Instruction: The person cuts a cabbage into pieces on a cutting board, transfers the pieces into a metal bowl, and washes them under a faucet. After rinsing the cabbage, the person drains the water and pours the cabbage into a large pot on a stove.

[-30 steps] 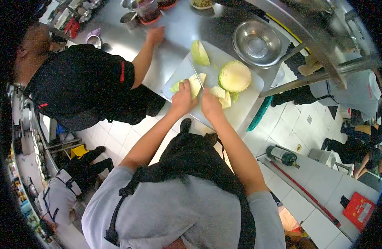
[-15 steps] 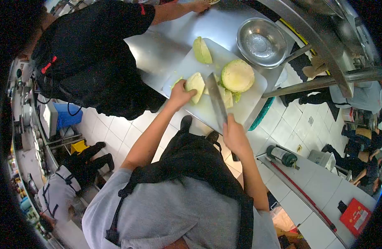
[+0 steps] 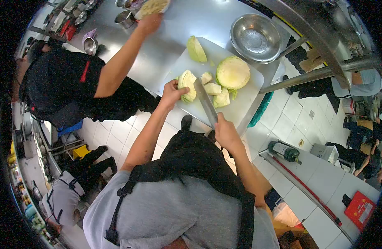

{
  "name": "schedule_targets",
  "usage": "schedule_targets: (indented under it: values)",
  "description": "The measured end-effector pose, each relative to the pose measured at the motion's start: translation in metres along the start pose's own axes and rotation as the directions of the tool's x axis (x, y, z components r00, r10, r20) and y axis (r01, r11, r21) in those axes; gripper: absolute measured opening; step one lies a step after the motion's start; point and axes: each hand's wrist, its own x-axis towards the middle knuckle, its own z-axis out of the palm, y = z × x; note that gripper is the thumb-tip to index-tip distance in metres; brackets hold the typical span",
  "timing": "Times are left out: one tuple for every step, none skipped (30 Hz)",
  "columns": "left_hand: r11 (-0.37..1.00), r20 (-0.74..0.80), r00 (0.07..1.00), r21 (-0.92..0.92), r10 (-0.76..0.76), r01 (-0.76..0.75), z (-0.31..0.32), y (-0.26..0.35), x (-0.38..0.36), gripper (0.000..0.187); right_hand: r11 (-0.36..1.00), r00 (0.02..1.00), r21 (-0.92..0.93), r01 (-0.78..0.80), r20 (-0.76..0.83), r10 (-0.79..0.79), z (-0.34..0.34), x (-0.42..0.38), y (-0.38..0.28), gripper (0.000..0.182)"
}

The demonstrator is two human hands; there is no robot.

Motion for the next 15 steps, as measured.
schedule_targets:
  values:
    - [1.0, -0.005, 1.0, 0.016, 0.019, -0.019, 0.0, -0.001, 0.001, 0.042, 1.0, 1.0, -0.006, -0.007, -0.006, 0.007, 0.0, 0.0, -0.001, 0.027]
    - [0.999, -0.008, 0.999, 0.031, 0.04, -0.04, 0.0, -0.002, 0.003, 0.042, 1.0, 1.0, -0.011, -0.006, -0.011, 0.006, -0.001, 0.0, -0.002, 0.026]
    - [0.994, -0.023, 0.997, 0.083, 0.068, -0.066, 0.001, 0.0, 0.003, 0.042, 1.0, 1.0, -0.016, -0.007, -0.015, 0.006, -0.001, 0.0, -0.001, 0.026]
    - [0.987, -0.037, 0.995, 0.136, 0.096, -0.09, 0.0, 0.003, 0.003, 0.042, 1.0, 1.0, -0.021, -0.006, -0.019, 0.006, -0.001, 0.0, 0.0, 0.026]
    - [0.976, -0.051, 0.991, 0.19, 0.121, -0.109, -0.002, 0.004, 0.002, 0.041, 0.999, 1.0, -0.036, -0.013, -0.016, 0.012, -0.001, 0.0, -0.001, 0.026]
    - [0.965, -0.062, 0.99, 0.237, 0.128, -0.11, -0.003, 0.01, 0.0, 0.041, 0.999, 1.0, -0.051, -0.019, -0.015, 0.019, -0.001, 0.001, -0.001, 0.026]
    - [0.953, -0.073, 0.988, 0.282, 0.137, -0.112, -0.004, 0.019, -0.002, 0.041, 0.997, 1.0, -0.067, -0.025, -0.013, 0.024, -0.001, 0.001, -0.001, 0.026]
    - [0.939, -0.084, 0.986, 0.325, 0.146, -0.112, -0.005, 0.024, -0.003, 0.042, 0.995, 0.999, -0.09, -0.035, -0.018, 0.034, 0.0, 0.0, -0.001, 0.026]
    - [0.907, -0.081, 0.972, 0.383, 0.221, -0.174, -0.006, 0.024, -0.002, 0.042, 0.992, 0.999, -0.114, -0.044, -0.022, 0.042, 0.001, 0.0, -0.003, 0.026]
    - [0.867, -0.077, 0.952, 0.44, 0.296, -0.234, -0.009, 0.026, 0.0, 0.043, 0.989, 0.999, -0.138, -0.051, -0.026, 0.048, 0.002, 0.001, -0.003, 0.026]
    - [0.818, -0.066, 0.928, 0.497, 0.367, -0.289, -0.012, 0.027, 0.003, 0.044, 0.982, 0.997, -0.177, -0.07, -0.027, 0.066, 0.004, 0.002, -0.002, 0.024]
    - [0.873, -0.069, 0.962, 0.441, 0.264, -0.208, -0.017, 0.026, 0.011, 0.043, 0.972, 0.996, -0.215, -0.092, -0.029, 0.087, 0.006, 0.003, -0.001, 0.022]
    - [0.916, -0.065, 0.986, 0.383, 0.157, -0.12, -0.022, 0.025, 0.022, 0.043, 0.961, 0.994, -0.252, -0.114, -0.033, 0.109, 0.007, 0.003, 0.001, 0.021]
    - [0.946, -0.054, 0.997, 0.324, 0.048, -0.028, -0.026, 0.021, 0.029, 0.043, 0.957, 0.991, -0.258, -0.132, -0.039, 0.126, 0.005, 0.003, 0.0, 0.021]
    - [0.98, -0.029, 0.999, 0.2, -0.013, 0.019, -0.027, 0.027, 0.025, 0.042, 0.953, 0.989, -0.263, -0.149, -0.044, 0.143, 0.001, 0.003, -0.003, 0.021]
